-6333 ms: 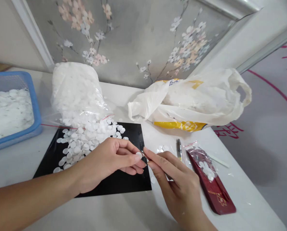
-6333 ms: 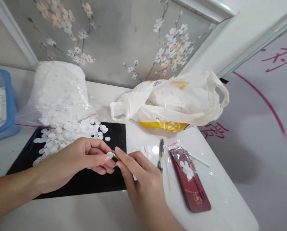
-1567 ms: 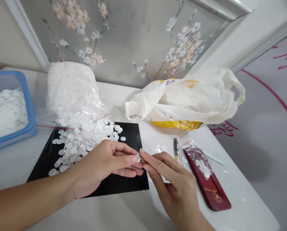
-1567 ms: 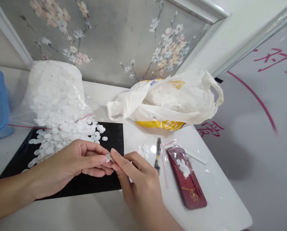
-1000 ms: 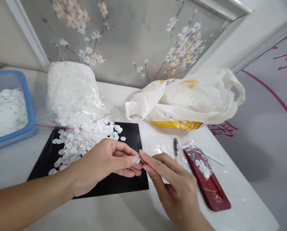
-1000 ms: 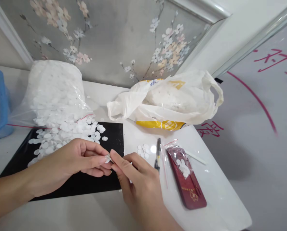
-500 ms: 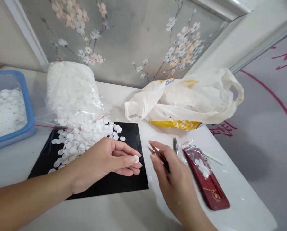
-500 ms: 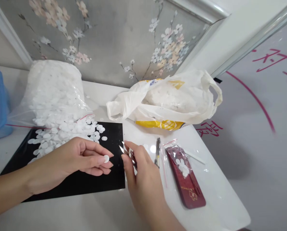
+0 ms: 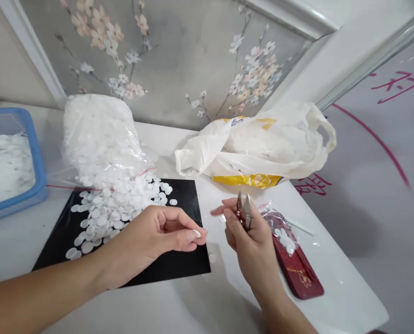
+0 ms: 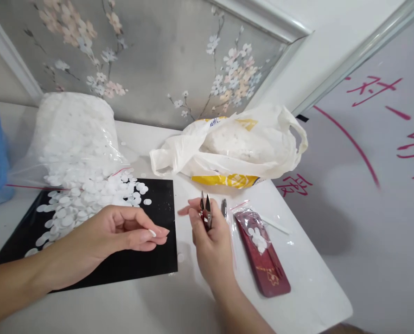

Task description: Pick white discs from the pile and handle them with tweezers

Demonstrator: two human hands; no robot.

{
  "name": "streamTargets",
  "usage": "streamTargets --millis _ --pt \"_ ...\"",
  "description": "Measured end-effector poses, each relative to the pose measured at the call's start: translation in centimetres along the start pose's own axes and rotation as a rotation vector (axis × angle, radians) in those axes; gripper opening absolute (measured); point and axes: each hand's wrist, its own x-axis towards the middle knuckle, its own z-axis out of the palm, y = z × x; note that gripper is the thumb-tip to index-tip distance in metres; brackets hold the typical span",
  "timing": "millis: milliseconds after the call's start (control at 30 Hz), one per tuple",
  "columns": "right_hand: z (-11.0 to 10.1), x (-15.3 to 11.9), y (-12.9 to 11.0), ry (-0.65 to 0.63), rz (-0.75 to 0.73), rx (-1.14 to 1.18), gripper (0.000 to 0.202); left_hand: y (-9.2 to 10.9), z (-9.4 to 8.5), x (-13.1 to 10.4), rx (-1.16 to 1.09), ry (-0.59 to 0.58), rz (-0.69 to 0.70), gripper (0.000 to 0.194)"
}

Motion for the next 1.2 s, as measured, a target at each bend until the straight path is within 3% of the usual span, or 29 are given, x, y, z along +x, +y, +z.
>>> streamTargets --millis 267,400,467,533,767,1033,1200 --pt "1.0 -0.9 -1.5 -0.262 0.042 0.042 0.024 0.2 0.3 0.0 0.002 0.004 0.018 0.007" --pt "0.6 -0.3 -0.7 -0.161 0.031 -0.061 0.02 0.0 0.2 -0.2 0.037 -0.057 0.038 0.005" --pt "0.2 -0.1 -0.5 -0.065 -0.032 -0.153 0.007 -0.2 0.1 -0.3 0.087 -0.049 0.06 0.005" --pt "0.1 -0.2 -0.7 -0.026 -0.07 -0.175 0.008 -0.3 0.1 -0.2 0.12 -0.023 0.09 0.006" --pt "0.3 -0.9 -1.2 -0.117 -0.113 -0.018 0.033 0.2 0.4 0.1 0.147 0.035 0.194 0.008" --pt "0.7 -1.7 -1.8 -0.126 -0.207 -0.006 0.026 0.3 0.3 0.0 0.171 0.017 0.189 0.007" --pt "0.8 -1.6 -2.0 -0.184 -0.382 -0.061 0.013 0.0 0.3 -0.1 0.252 0.074 0.115 0.006"
